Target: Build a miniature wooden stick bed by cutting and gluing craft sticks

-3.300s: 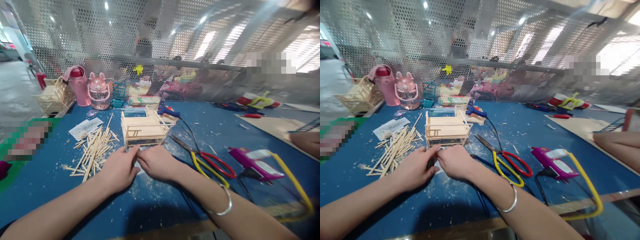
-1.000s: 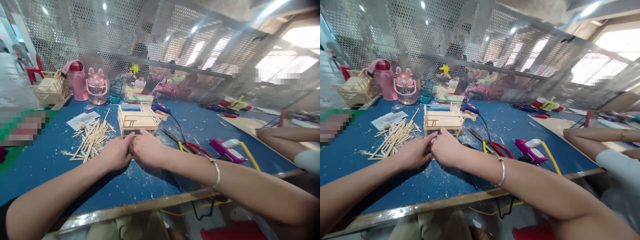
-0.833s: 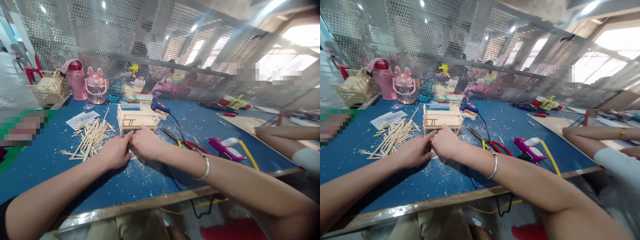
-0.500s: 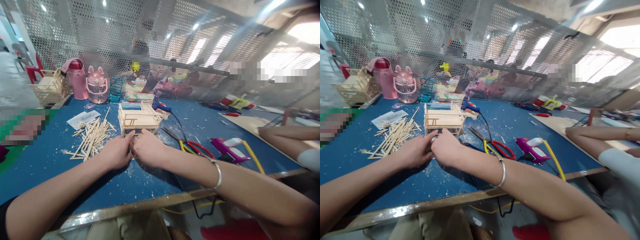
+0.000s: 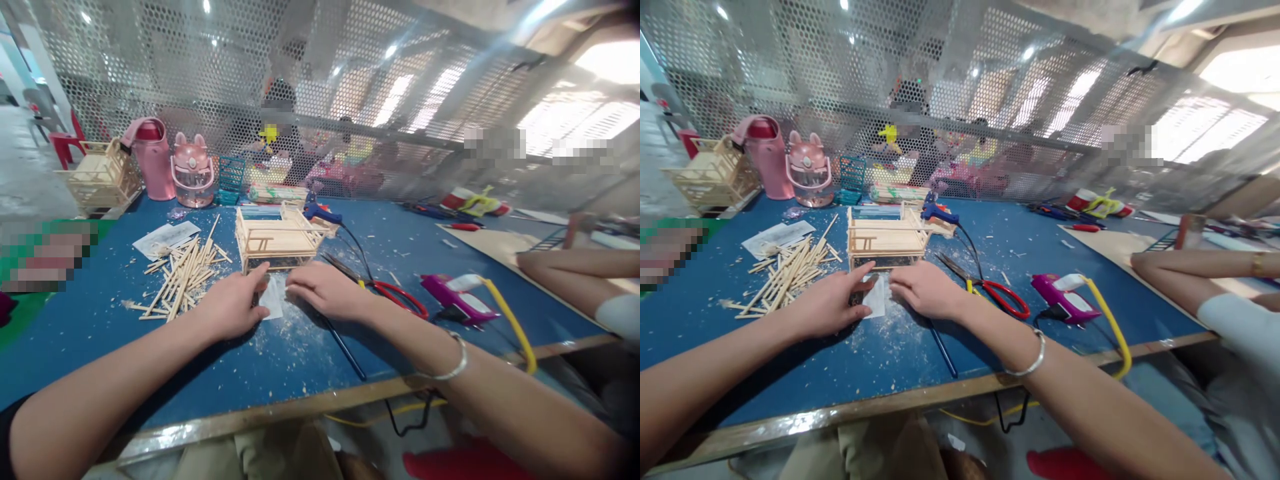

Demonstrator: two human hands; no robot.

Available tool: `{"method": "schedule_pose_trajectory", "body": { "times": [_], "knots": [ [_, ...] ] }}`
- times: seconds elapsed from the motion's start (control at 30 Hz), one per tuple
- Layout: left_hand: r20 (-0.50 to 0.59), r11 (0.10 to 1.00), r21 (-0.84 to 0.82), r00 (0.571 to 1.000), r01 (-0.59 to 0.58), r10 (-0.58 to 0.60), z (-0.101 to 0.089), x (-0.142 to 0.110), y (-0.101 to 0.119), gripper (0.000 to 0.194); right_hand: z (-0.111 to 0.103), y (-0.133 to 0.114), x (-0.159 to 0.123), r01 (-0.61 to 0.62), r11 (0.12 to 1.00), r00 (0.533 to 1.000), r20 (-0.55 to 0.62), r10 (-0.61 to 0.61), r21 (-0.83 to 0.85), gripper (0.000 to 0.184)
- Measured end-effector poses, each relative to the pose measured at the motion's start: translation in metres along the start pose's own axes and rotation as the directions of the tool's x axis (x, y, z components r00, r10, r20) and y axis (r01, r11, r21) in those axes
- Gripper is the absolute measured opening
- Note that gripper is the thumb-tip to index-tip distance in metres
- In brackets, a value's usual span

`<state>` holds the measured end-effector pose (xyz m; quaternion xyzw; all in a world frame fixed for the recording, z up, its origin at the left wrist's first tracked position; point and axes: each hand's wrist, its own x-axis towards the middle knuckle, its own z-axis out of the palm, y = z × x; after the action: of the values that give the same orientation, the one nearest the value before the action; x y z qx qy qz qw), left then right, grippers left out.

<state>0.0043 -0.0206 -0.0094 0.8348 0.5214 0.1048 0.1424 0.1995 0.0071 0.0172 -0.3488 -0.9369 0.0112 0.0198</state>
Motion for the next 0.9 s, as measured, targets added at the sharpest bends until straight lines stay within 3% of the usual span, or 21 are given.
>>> {"method": "schedule_pose_trajectory", "body": {
  "times": [0.23, 0.33, 0.43, 0.5, 0.57, 0.67, 0.73, 0.8, 0.9],
  "knots": [
    [-0.031, 0.999, 0.026, 0.999, -0.040, 0.040, 0.002, -0.003, -0.001, 0.067, 0.022, 0.023, -0.054, -0.104, 0.974, 0.987, -0.097, 0.126, 0.201, 0.030],
    [-0.062, 0.998, 0.007, 0.996, -0.068, 0.068, 0.001, -0.006, 0.000, 0.056, 0.021, 0.028, -0.053, -0.043, 0.972, 0.979, -0.185, 0.088, 0.232, 0.026],
    [-0.195, 0.993, -0.068, 0.977, -0.096, 0.081, 0.002, -0.007, 0.001, 0.040, 0.008, 0.024, -0.038, 0.035, 0.974, 0.929, -0.367, 0.051, 0.225, 0.024],
    [-0.355, 0.985, -0.133, 0.933, -0.108, 0.054, 0.001, -0.006, 0.001, 0.031, -0.003, 0.017, -0.021, 0.056, 0.964, 0.873, -0.481, 0.079, 0.259, 0.021],
    [-0.516, 0.977, -0.178, 0.857, -0.115, 0.006, -0.003, -0.005, 0.000, 0.026, -0.012, 0.007, -0.004, 0.058, 0.931, 0.835, -0.529, 0.152, 0.359, 0.019],
    [-0.669, 0.976, -0.195, 0.741, -0.101, -0.057, -0.018, 0.001, -0.001, 0.025, -0.018, -0.007, 0.018, 0.086, 0.832, 0.853, -0.472, 0.222, 0.548, 0.016],
    [-0.706, 0.978, -0.194, 0.703, -0.080, -0.082, -0.032, 0.007, 0.000, 0.026, -0.016, -0.011, 0.027, 0.112, 0.776, 0.863, -0.448, 0.235, 0.621, 0.014],
    [-0.703, 0.977, -0.200, 0.706, -0.080, -0.086, -0.048, 0.016, 0.001, 0.028, -0.010, -0.012, 0.031, 0.105, 0.755, 0.834, -0.471, 0.288, 0.647, 0.013],
    [-0.643, 0.958, -0.234, 0.766, -0.168, -0.023, -0.063, 0.030, 0.003, 0.028, 0.000, -0.007, 0.033, 0.083, 0.684, 0.759, -0.490, 0.428, 0.725, 0.012]
  ]
}}
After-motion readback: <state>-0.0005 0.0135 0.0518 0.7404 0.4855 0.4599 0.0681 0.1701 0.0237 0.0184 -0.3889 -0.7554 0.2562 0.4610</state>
